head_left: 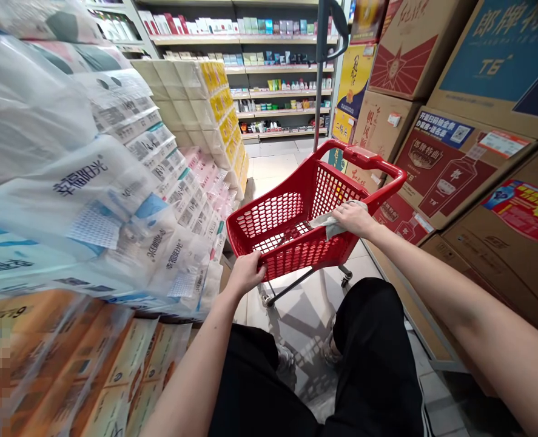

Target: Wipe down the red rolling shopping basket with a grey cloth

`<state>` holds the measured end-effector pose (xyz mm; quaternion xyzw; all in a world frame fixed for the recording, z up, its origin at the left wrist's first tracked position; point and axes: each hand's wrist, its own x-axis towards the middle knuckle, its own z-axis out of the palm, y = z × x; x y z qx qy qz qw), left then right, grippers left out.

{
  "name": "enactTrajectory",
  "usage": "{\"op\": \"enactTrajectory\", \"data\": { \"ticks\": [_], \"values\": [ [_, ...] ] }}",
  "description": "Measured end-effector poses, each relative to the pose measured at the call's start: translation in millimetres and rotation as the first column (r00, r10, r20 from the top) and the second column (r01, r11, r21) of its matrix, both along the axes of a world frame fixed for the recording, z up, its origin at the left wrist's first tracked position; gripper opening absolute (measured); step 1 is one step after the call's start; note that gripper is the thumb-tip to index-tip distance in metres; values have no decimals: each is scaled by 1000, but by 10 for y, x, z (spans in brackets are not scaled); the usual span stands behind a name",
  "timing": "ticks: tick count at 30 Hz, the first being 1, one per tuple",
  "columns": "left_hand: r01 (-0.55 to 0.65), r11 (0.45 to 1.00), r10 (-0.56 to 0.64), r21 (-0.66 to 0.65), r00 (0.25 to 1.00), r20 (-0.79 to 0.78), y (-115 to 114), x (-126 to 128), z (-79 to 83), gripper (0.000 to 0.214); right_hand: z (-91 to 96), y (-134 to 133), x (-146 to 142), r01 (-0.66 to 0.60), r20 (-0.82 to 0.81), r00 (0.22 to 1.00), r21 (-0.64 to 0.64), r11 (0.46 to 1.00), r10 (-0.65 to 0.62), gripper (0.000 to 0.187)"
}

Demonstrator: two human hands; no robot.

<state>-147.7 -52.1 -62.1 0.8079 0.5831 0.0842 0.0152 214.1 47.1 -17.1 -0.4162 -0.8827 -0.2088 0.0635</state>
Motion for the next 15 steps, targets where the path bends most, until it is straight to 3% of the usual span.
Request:
{"op": "enactTrajectory", "data": {
  "ticks": [4, 11, 15],
  "values": [
    [-8, 1000, 8, 11, 1000, -22, -24, 40, 7, 7, -50, -79, -148, 6, -33, 999, -1, 1000, -6, 26],
    [-10, 999, 11, 31, 999, -32, -80, 90, -1, 9, -323, -374, -1278, -162, -77, 985, -140, 977, 152, 25],
    [-6, 1000, 6, 29, 1000, -18, -102, 73, 10, 8, -380, -450, -1609, -207, -111, 975, -161, 965, 190, 25]
  ]
}}
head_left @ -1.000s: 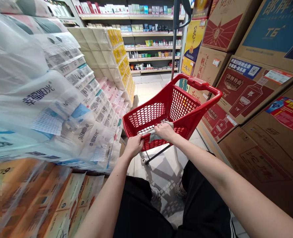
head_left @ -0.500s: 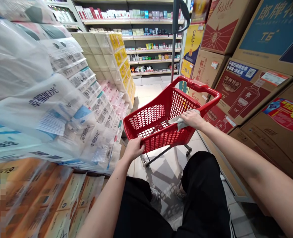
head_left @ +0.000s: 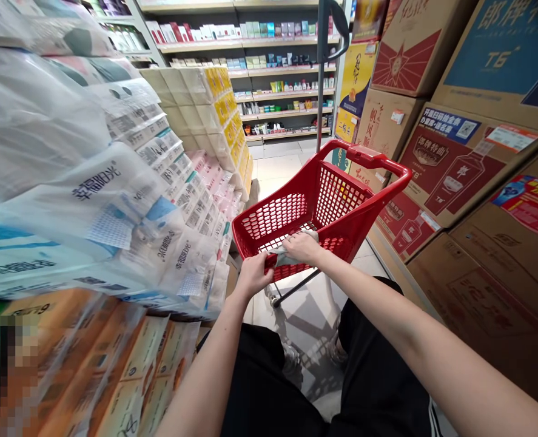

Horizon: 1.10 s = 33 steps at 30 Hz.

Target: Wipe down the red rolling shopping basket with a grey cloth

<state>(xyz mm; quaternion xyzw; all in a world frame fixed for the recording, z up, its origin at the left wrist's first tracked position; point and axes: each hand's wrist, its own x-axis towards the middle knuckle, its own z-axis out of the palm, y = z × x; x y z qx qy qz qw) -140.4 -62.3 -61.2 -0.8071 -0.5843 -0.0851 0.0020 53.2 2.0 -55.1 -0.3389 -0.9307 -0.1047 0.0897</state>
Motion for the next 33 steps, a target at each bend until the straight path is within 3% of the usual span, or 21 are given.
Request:
{"op": "enactTrajectory", "data": {
  "ticks": [4, 13, 18, 21, 24, 26, 28, 31, 33],
  "values": [
    [2, 1000, -2, -21, 1000, -2, -13, -22, 3, 6, 23, 38, 222, 12, -3, 1000, 44, 999, -12, 22],
    [21, 1000, -21, -5, 999, 28, -22, -34, -29, 6, 393, 340, 1623, 174, 3, 984, 125, 977, -175, 24],
    [-1, 1000, 2, -18, 1000, 14, -16, -15, -8, 7, 603, 411, 1887, 144, -112, 983, -33, 989, -147, 25],
    [-17, 1000, 17, -22, 1000, 1, -19, -2, -5, 8, 711, 355, 1828, 308, -413, 865, -15, 951, -287, 24],
    [-20, 1000, 20, -20, 1000, 1, -20, 5, -11, 8, 795, 274, 1725, 553, -697, 621, 65, 831, -359, 29],
    [-16, 1000, 16, -16, 1000, 7, -18, 5, -16, 7, 779, 225, 1634, 640, -756, 551, 113, 760, -352, 28],
    [-13, 1000, 13, -12, 1000, 13, -16, 5, -19, 6, 671, 177, 1507, 618, -688, 619, 130, 775, -379, 24],
    [-12, 1000, 13, -15, 1000, 13, -18, 4, -16, 6, 396, 102, 1275, 450, -441, 808, 32, 892, -392, 24],
    [-18, 1000, 18, -19, 1000, 11, -22, 3, -15, 6, 237, 57, 1158, 328, -334, 884, -56, 943, -328, 32]
  ]
}}
